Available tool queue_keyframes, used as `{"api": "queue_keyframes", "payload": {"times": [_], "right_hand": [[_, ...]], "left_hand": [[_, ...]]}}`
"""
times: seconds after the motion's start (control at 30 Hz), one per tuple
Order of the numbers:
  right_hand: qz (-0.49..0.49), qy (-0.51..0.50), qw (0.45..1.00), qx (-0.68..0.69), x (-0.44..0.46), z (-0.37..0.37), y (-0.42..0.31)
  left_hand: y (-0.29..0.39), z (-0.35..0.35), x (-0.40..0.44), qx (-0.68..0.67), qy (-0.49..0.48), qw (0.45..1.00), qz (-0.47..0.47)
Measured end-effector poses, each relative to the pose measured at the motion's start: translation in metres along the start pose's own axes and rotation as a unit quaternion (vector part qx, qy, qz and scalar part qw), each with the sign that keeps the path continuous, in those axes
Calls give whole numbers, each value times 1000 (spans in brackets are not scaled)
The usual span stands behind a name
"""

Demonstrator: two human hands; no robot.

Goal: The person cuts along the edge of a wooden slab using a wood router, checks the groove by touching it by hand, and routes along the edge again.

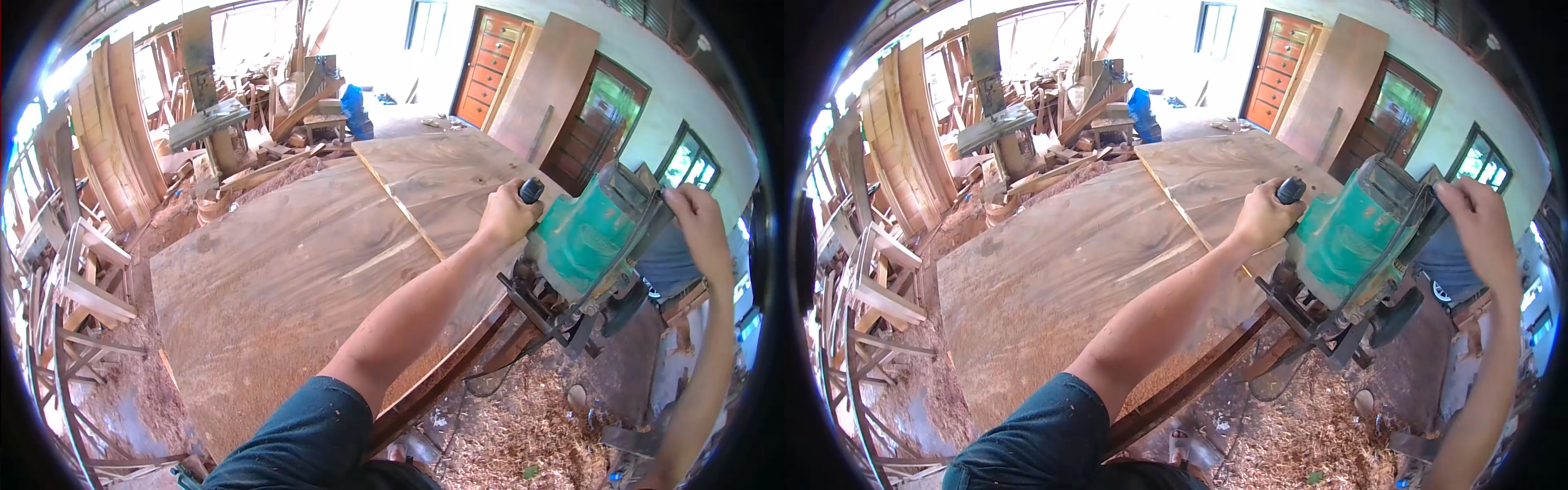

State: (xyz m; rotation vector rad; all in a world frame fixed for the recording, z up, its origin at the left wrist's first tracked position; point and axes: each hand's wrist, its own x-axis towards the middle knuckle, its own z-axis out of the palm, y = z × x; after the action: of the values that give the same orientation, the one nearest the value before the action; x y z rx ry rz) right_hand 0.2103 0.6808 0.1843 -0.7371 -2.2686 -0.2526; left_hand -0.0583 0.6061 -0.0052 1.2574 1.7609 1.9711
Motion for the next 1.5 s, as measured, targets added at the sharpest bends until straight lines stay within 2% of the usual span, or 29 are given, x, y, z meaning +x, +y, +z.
{"api": "queue_keyframes", "payload": {"times": [0.03,0.07,0.1,0.2,0.23,0.3,0.37,0.43,0.53,0.63,0.7,0.77,0.8,0.83,0.87,0.9,0.93,1.0,1.03,1.13,1.17,1.27,1.37,1.47,1.5], "right_hand": [[-1,47,983,-177,-5,4,-21],[0,93,933,-349,-9,6,-40],[43,64,946,-315,-8,2,-51],[52,-79,990,-105,4,-20,-29],[-13,-5,999,33,-4,-10,-19],[2,-4,993,117,-5,-7,-2],[5,18,999,42,-6,-6,-12],[-10,61,979,-193,-8,-3,-33],[55,-1,985,-163,-5,-12,-45],[18,15,998,63,-9,-7,-12],[-4,27,996,90,-6,2,-9],[-14,27,999,-18,-5,0,-16],[-11,73,969,-238,-12,2,-38],[-15,91,953,-288,-18,1,-58],[23,72,964,-253,-18,-2,-62],[43,18,973,-225,-14,-9,-56],[11,19,991,-131,-13,-10,-44],[-36,3,999,22,-9,-8,-21],[-47,-16,996,78,-7,-11,-22],[48,-44,994,-89,-9,-15,-43],[35,35,971,-235,-16,-6,-56],[13,14,980,-199,-17,-12,-51],[-64,-48,997,18,-7,-8,-17],[24,-49,995,-82,-11,-15,-37],[78,-12,984,-161,-16,-12,-55]], "left_hand": [[1,-1,-1,3,1,1000,-1],[1,-1,-2,6,1,1000,-2],[1,0,-3,4,-4,1000,-9],[3,-1,-2,-6,-12,1000,-16],[3,-2,-2,-10,-12,1000,-15],[3,-2,-2,-12,-8,1000,-12],[2,-1,-1,-7,-6,1000,-10],[1,-1,0,-12,0,1000,-9],[1,2,-2,-3,-3,1000,-7],[-1,2,-1,-7,-4,1000,-8],[-6,-2,3,-8,5,1000,-19],[-13,4,6,-14,2,999,-40],[-9,8,7,10,-1,999,-38],[-6,5,6,35,-4,999,-35],[1,2,0,-2,-3,1000,17],[-6,5,4,-9,-7,1000,-1],[-14,9,6,20,25,998,49],[-6,6,5,-11,-12,1000,-6],[-9,7,5,-7,-2,1000,11],[-20,7,9,0,19,999,47],[-26,8,12,-5,17,999,48],[-25,12,13,-72,-13,996,46],[-21,10,12,-28,-14,999,32],[-15,9,10,-23,-15,1000,11],[-7,8,4,-27,-13,1000,6]]}}
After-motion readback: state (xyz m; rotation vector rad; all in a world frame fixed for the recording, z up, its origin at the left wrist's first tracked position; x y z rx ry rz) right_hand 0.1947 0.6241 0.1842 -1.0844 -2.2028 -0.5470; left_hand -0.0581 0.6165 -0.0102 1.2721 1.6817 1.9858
